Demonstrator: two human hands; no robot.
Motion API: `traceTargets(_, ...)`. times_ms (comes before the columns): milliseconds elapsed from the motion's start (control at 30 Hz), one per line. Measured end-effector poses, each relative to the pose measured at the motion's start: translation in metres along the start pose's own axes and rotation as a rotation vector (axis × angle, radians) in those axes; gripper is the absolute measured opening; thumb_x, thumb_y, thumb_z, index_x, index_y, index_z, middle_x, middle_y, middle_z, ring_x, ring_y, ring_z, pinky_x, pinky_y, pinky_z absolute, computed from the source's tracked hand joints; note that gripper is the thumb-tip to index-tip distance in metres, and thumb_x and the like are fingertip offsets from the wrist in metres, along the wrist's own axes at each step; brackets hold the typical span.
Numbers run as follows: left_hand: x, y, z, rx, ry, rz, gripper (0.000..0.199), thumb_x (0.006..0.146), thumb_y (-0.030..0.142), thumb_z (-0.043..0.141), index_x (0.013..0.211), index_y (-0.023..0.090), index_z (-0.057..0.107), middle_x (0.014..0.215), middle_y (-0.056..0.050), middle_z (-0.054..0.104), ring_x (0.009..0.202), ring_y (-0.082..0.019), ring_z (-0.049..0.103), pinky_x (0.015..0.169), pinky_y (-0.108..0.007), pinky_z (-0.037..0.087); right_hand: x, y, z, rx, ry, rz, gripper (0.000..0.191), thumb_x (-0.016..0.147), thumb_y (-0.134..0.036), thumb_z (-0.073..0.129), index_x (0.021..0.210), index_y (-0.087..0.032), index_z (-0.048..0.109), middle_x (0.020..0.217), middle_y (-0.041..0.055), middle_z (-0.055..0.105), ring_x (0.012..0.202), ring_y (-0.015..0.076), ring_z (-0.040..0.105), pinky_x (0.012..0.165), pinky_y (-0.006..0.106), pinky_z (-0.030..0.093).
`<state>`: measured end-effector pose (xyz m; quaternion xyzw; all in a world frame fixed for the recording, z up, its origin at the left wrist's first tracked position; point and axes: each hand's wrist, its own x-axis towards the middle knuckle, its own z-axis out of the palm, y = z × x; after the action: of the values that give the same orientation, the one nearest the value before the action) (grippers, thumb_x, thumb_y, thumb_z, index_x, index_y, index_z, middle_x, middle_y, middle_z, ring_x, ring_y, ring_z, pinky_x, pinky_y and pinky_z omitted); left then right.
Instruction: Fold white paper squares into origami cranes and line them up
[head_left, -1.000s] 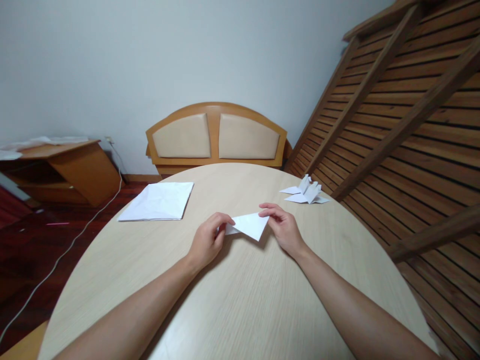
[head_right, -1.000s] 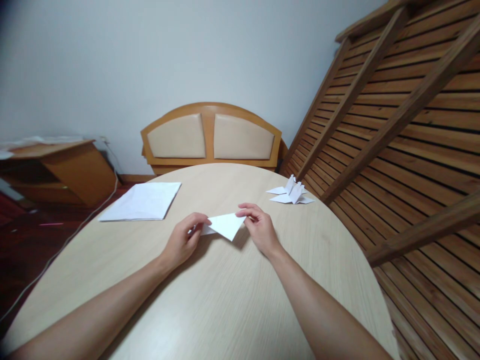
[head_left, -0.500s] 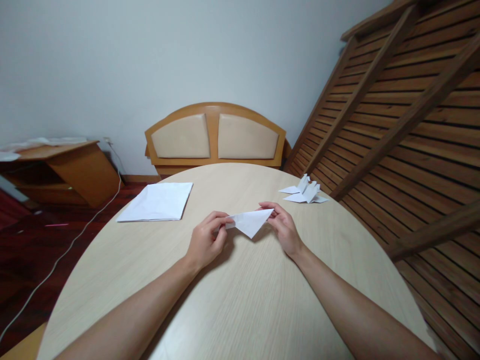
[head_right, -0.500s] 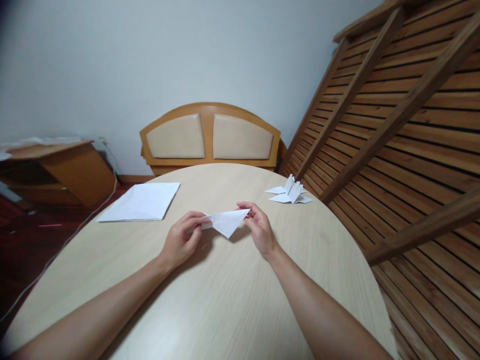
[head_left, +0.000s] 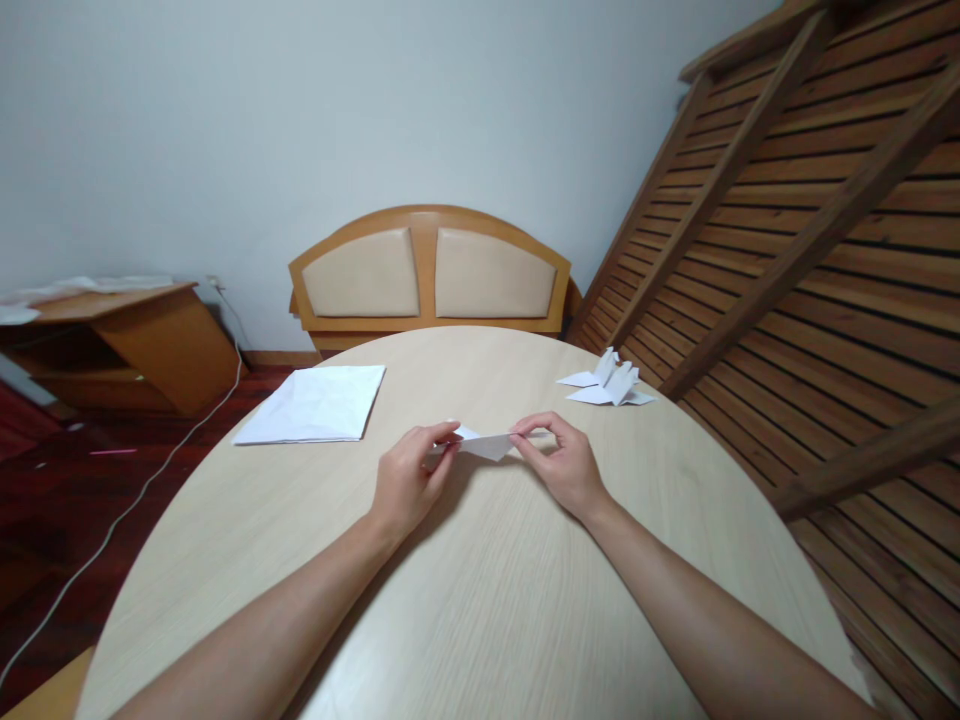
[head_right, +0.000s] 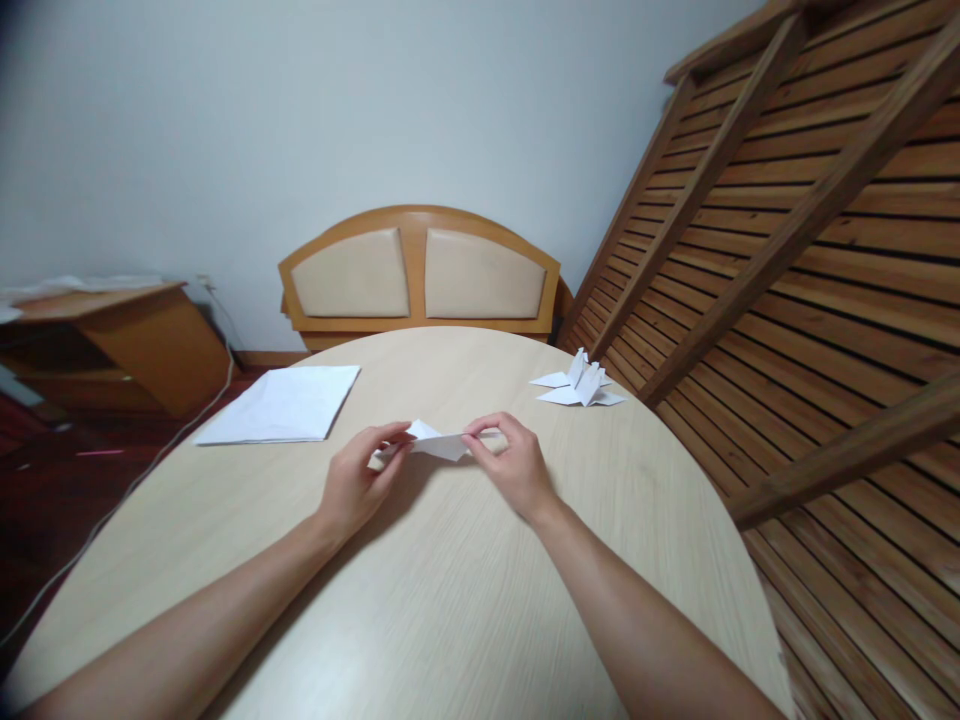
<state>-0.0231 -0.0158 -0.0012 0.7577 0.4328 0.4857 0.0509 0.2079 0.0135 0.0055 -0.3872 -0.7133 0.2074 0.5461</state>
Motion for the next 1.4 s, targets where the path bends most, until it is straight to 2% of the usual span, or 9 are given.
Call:
traceTargets(133, 0.003, 0.003, -0.004, 0.073, -0.005, 0.229, 0.014, 0.092, 0.011, 0.055, 0.095, 0.020, 0.064, 0.090, -0.006, 0.073, 0.087, -0.020, 0.066, 0.076, -0.033, 0.053, -0.001, -0.007, -0.004, -0.278, -0.097, -0.249, 0.007, 0.091, -0.024, 0.067, 0.093, -0.028, 0.072, 0.094, 0.0029, 0.074, 0.096, 0.0242, 0.064, 0.091, 0.044, 0.046)
traceTargets(300, 0.002, 0.005, -0.001, 0.194, -0.101, 0.341, 0.015, 0.092, 0.008, 0.053, 0.095, 0.019, 0.064, 0.089, -0.006, 0.072, 0.081, -0.019, 0.065, 0.070, -0.030, 0.051, -0.001, -0.002, -0.005, -0.442, -0.117, -0.251, 0.010, 0.089, -0.017, 0.068, 0.087, -0.027, 0.072, 0.096, 0.0021, 0.074, 0.100, 0.0259, 0.060, 0.090, 0.044, 0.043)
traceTargets(433, -0.001, 0.004, 0.006, 0.277, -0.312, 0.324, 0.014, 0.091, 0.010, 0.056, 0.094, 0.020, 0.066, 0.092, -0.005, 0.074, 0.083, -0.020, 0.067, 0.069, -0.029, 0.051, -0.002, 0.004, -0.003, -0.527, -0.228, -0.145, 0.020, 0.086, -0.008, 0.062, 0.088, -0.025, 0.073, 0.100, 0.0041, 0.072, 0.101, 0.0268, 0.057, 0.088, 0.044, 0.044)
traceTargets(533, -0.002, 0.006, 0.009, 0.316, -0.430, 0.266, 0.013, 0.091, 0.011, 0.060, 0.096, 0.021, 0.067, 0.093, -0.005, 0.074, 0.085, -0.022, 0.067, 0.071, -0.030, 0.051, -0.007, 0.001, 0.004, -0.457, -0.380, -0.154, 0.037, 0.082, -0.002, 0.053, 0.105, -0.023, 0.073, 0.111, 0.0069, 0.069, 0.106, 0.0241, 0.058, 0.093, 0.041, 0.047)
traceTargets(700, 0.000, 0.013, 0.006, 0.190, -0.485, 0.213, 0.014, 0.094, 0.032, 0.062, 0.103, 0.022, 0.065, 0.097, -0.008, 0.074, 0.091, -0.024, 0.068, 0.079, -0.034, 0.054, -0.017, -0.004, 0.012, -0.442, -0.573, -0.105, 0.044, 0.092, -0.017, 0.054, 0.134, -0.026, 0.062, 0.138, 0.0083, 0.061, 0.127, 0.0258, 0.052, 0.107, 0.047, 0.041)
traceTargets(800, 0.000, 0.014, 0.002, 0.121, -0.470, 0.155, 0.024, 0.093, 0.033, 0.061, 0.114, 0.021, 0.063, 0.112, -0.011, 0.072, 0.106, -0.027, 0.067, 0.093, -0.042, 0.053, -0.016, 0.001, 0.008, -0.434, -0.586, -0.054, 0.036, 0.102, -0.032, 0.046, 0.132, -0.028, 0.065, 0.141, 0.0083, 0.060, 0.131, 0.0250, 0.051, 0.111, 0.049, 0.038)
traceTargets(933, -0.003, 0.007, 0.002, 0.181, -0.500, 0.075, 0.038, 0.093, 0.031, 0.057, 0.130, 0.019, 0.059, 0.144, -0.015, 0.057, 0.135, -0.032, 0.052, 0.113, -0.057, 0.038, -0.013, 0.010, 0.002, -0.470, -0.581, 0.032, 0.037, 0.101, -0.042, 0.047, 0.130, -0.029, 0.065, 0.147, 0.0085, 0.055, 0.139, 0.0264, 0.046, 0.117, 0.056, 0.028)
traceTargets(1167, -0.007, 0.001, 0.006, 0.200, -0.580, 0.121, 0.042, 0.094, 0.030, 0.056, 0.134, 0.017, 0.060, 0.145, -0.017, 0.055, 0.135, -0.033, 0.051, 0.111, -0.054, 0.042, -0.012, 0.023, 0.000, -0.673, -0.545, 0.192, 0.068, 0.096, -0.057, 0.049, 0.152, -0.019, 0.043, 0.162, 0.0147, 0.031, 0.151, 0.0334, 0.024, 0.121, 0.058, 0.018)
traceTargets(1400, -0.008, 0.002, 0.003, 0.186, -0.619, 0.175, 0.048, 0.096, 0.033, 0.056, 0.142, 0.020, 0.053, 0.149, -0.016, 0.051, 0.139, -0.035, 0.047, 0.111, -0.056, 0.041, -0.010, 0.030, -0.002, -0.717, -0.492, 0.195, 0.074, 0.093, -0.065, 0.048, 0.151, -0.019, 0.044, 0.161, 0.0156, 0.032, 0.152, 0.0380, 0.020, 0.120, 0.062, 0.016)
